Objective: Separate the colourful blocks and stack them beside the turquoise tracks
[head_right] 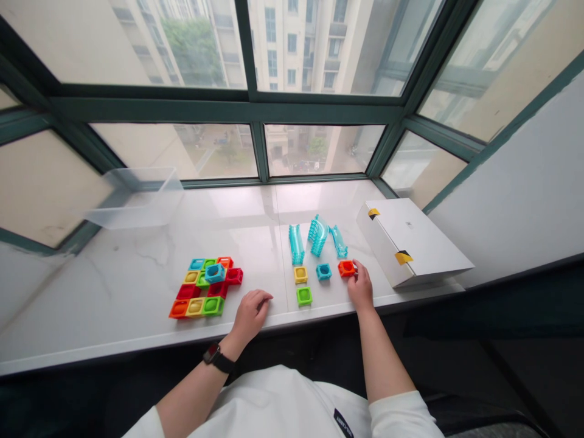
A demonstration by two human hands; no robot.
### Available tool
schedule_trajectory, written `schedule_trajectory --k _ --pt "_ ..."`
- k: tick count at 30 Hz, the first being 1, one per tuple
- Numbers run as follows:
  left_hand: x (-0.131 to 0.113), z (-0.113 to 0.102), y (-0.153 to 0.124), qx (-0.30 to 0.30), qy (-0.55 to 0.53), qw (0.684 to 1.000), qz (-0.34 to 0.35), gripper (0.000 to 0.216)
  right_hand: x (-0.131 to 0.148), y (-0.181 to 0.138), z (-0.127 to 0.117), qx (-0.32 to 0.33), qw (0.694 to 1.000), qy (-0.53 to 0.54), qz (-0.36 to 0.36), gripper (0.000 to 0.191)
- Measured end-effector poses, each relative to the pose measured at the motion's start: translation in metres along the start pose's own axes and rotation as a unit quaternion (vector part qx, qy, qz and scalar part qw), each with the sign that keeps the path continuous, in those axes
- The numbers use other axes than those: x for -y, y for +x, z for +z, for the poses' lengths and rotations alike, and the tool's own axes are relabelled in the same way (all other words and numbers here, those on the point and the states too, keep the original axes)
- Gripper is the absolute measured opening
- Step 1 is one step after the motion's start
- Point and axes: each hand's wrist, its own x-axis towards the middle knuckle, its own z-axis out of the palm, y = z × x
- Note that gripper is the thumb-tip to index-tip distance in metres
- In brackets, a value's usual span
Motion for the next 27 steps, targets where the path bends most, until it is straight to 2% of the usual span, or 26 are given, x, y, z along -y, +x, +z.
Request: schedule_trajectory --k 3,6,9,11,14,16,18,20,22,24,27 --pt "0.001 0.001 -0.001 -0.006 -0.003 1.000 -0.001 0.022 0.004 -0.003 -0.002 -0.028 0.999 0.018 -0.005 0.059" --pt "-0.003 -0.002 -0.002 -0.018 -0.010 1.000 0.013 0.025 0.010 -0.010 -0.004 -0.091 0.996 0.020 -0.007 0.056" --pt "-0.010 -0.014 -0.002 -0.044 -0.007 0.998 0.047 0.027 0.023 -0.022 -0.009 -0.146 0.989 0.021 0.000 0.052" --pt "-0.012 -0.031 0.002 -0.088 0.020 0.994 0.069 0.027 0.037 -0.031 -0.013 -0.169 0.985 0.027 -0.012 0.048" --pt "-0.003 -0.066 0.013 -0.199 0.093 0.973 0.069 0.028 0.065 -0.042 -0.020 -0.173 0.983 0.043 -0.052 0.043" --pt "0.013 -0.091 0.020 -0.257 0.129 0.957 0.037 0.036 0.087 -0.046 -0.021 -0.153 0.983 0.064 -0.083 0.040" --pt "0.034 -0.110 0.025 -0.262 0.145 0.954 -0.022 0.055 0.112 -0.048 -0.019 -0.127 0.981 0.096 -0.110 0.036" --pt "0.056 -0.122 0.026 -0.211 0.141 0.964 -0.078 0.076 0.138 -0.050 -0.013 -0.092 0.978 0.126 -0.137 0.031" --pt "0.075 -0.125 0.026 -0.153 0.133 0.972 -0.115 0.086 0.165 -0.052 -0.003 -0.047 0.971 0.155 -0.175 0.029" --pt "0.088 -0.124 0.024 -0.120 0.139 0.975 -0.123 0.078 0.191 -0.056 0.012 0.015 0.962 0.174 -0.207 0.030" --pt "0.096 -0.120 0.023 -0.118 0.152 0.974 -0.120 0.053 0.226 -0.066 0.039 0.129 0.942 0.190 -0.246 0.033"
